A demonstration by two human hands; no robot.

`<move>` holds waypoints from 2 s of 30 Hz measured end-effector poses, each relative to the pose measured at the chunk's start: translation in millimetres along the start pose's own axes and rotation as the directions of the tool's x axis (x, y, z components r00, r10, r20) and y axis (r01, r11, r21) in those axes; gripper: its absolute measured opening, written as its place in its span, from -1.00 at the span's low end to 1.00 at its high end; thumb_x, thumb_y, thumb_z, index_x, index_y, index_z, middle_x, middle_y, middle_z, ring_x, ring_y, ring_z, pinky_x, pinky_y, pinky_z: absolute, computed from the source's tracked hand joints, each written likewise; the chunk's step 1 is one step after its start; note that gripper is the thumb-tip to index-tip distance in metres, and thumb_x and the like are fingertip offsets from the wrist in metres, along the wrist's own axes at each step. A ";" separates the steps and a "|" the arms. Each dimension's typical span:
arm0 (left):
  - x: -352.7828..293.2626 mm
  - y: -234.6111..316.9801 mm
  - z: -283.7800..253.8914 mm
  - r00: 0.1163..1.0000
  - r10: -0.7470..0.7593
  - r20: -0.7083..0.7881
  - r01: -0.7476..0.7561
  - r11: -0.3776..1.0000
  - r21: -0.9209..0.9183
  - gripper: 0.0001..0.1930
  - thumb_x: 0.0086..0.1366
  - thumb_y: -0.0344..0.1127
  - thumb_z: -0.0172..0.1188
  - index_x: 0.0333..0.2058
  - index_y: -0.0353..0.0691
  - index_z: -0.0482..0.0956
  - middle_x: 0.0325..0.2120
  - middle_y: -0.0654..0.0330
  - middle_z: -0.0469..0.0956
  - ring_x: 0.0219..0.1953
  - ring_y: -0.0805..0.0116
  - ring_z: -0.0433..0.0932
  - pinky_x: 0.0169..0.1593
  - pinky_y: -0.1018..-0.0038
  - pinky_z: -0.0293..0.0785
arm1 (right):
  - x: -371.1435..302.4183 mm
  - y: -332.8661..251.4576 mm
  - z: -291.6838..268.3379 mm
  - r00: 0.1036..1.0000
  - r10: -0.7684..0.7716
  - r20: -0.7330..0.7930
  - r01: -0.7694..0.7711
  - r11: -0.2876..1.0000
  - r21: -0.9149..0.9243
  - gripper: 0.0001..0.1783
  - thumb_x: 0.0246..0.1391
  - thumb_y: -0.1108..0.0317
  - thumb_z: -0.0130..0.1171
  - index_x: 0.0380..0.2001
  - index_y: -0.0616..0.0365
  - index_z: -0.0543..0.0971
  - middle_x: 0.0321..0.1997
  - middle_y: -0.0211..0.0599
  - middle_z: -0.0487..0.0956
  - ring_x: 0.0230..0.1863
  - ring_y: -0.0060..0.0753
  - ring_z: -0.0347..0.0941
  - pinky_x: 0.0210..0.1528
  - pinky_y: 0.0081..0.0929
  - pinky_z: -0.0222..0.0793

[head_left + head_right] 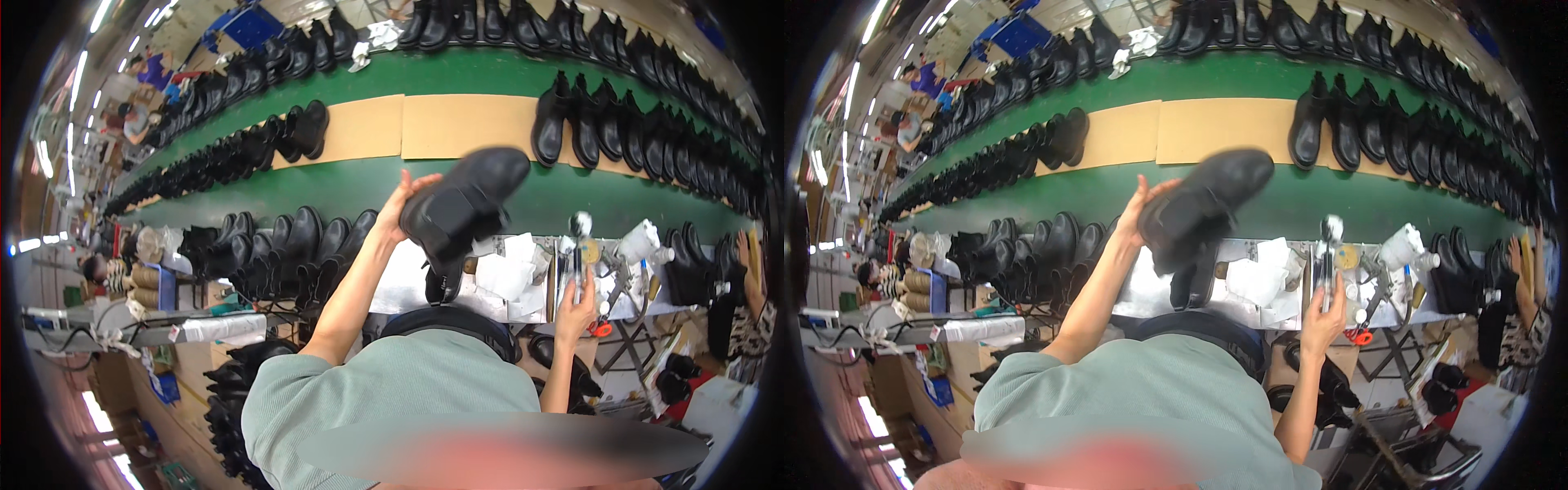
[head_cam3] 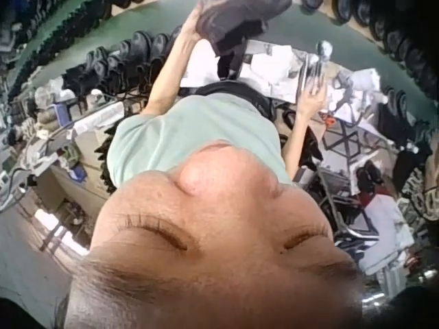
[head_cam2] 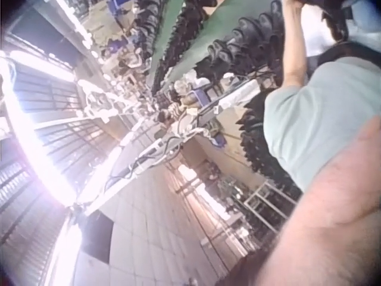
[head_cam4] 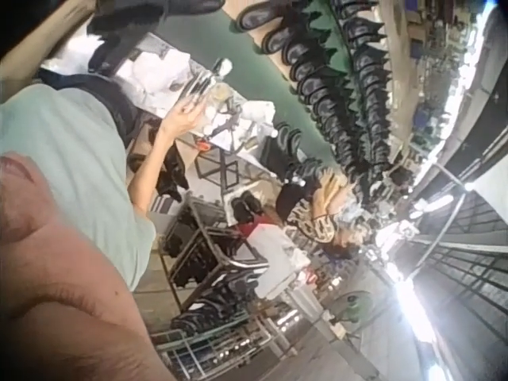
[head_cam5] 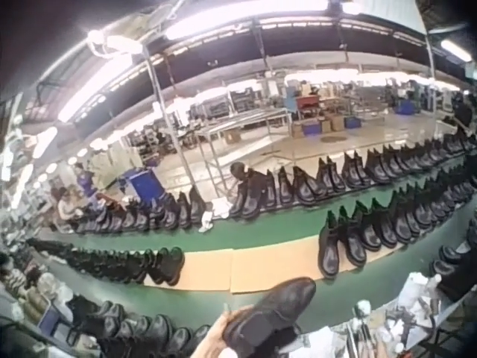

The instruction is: Inspect, clean, and mark black boots on a factory production line.

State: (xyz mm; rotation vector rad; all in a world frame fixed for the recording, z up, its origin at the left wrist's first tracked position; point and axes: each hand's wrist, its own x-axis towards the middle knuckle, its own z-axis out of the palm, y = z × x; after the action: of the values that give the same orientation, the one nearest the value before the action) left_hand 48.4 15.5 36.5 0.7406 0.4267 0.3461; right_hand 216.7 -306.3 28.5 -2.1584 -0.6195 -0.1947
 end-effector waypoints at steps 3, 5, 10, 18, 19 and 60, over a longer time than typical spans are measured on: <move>-2.7 5.1 4.0 0.982 0.111 0.154 -0.026 0.882 -0.471 -0.14 0.12 0.41 -0.20 0.10 -0.31 0.26 -0.03 -0.05 0.41 -0.02 0.07 0.45 -0.04 0.22 0.48 | -21.3 52.6 20.9 0.983 0.130 0.133 -0.114 0.986 -0.124 -0.54 0.05 0.40 0.05 0.05 0.32 0.36 -0.01 0.07 0.47 -0.16 0.06 0.42 -0.06 -0.24 0.30; -1.6 -7.9 -15.2 0.942 0.320 0.102 -0.217 0.811 -0.543 -0.28 0.15 0.33 -0.12 0.01 -0.21 0.37 -0.14 -0.04 0.48 -0.17 0.03 0.50 -0.26 0.06 0.53 | -32.6 68.1 31.7 0.971 0.125 0.202 -0.082 0.975 -0.206 -0.50 0.03 0.38 0.07 0.07 0.31 0.33 0.02 0.06 0.44 -0.10 0.07 0.37 -0.01 -0.21 0.25; -7.0 -31.4 -31.8 0.916 0.398 0.051 -0.227 0.620 -0.752 -0.62 0.13 -0.09 0.10 -0.11 -0.15 0.47 -0.16 0.13 0.47 -0.08 0.13 0.37 -0.08 0.14 0.42 | -33.7 42.4 41.2 0.969 -0.096 0.226 0.177 0.911 -0.372 -0.35 -0.07 0.35 0.16 0.12 0.28 0.25 0.09 0.01 0.30 0.08 0.07 0.17 0.13 -0.09 0.06; -14.5 -27.4 -12.0 0.946 0.308 -0.099 -0.161 0.183 -0.970 -0.59 0.08 -0.09 0.13 -0.17 -0.26 0.48 -0.27 0.06 0.49 -0.18 0.03 0.39 -0.09 0.18 0.42 | -45.4 4.5 96.9 0.715 -0.320 0.622 0.395 0.919 0.019 -0.39 -0.18 0.39 0.22 0.06 0.09 0.37 0.11 -0.01 0.30 0.16 0.04 0.13 0.19 -0.11 0.04; -16.2 -23.6 -10.3 0.957 0.267 -0.116 -0.163 0.158 -0.974 -0.59 0.08 -0.11 0.12 -0.17 -0.28 0.48 -0.26 0.04 0.49 -0.19 0.03 0.39 -0.09 0.18 0.42 | -49.7 7.3 101.3 0.651 -0.336 0.680 0.476 0.879 -0.020 -0.40 -0.20 0.39 0.22 0.04 0.06 0.40 0.13 -0.05 0.29 0.18 0.02 0.11 0.20 -0.06 0.00; -45.7 -33.7 17.0 0.981 0.168 0.093 0.105 -0.063 -0.993 -0.60 0.08 -0.39 0.14 -0.06 -0.34 0.42 -0.11 -0.01 0.43 -0.06 0.19 0.34 -0.07 0.17 0.49 | 6.6 -64.7 97.4 0.823 0.000 0.568 -0.129 0.974 0.187 -0.73 -0.06 0.56 0.08 -0.21 0.30 0.53 -0.32 -0.16 0.57 -0.45 -0.32 0.52 -0.32 -0.51 0.45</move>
State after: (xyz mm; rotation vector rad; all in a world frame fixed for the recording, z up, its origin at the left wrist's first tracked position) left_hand 22.6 -37.9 35.2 -0.8118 -0.1542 0.5220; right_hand 182.7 -195.0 16.0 -2.0073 -0.8518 0.5570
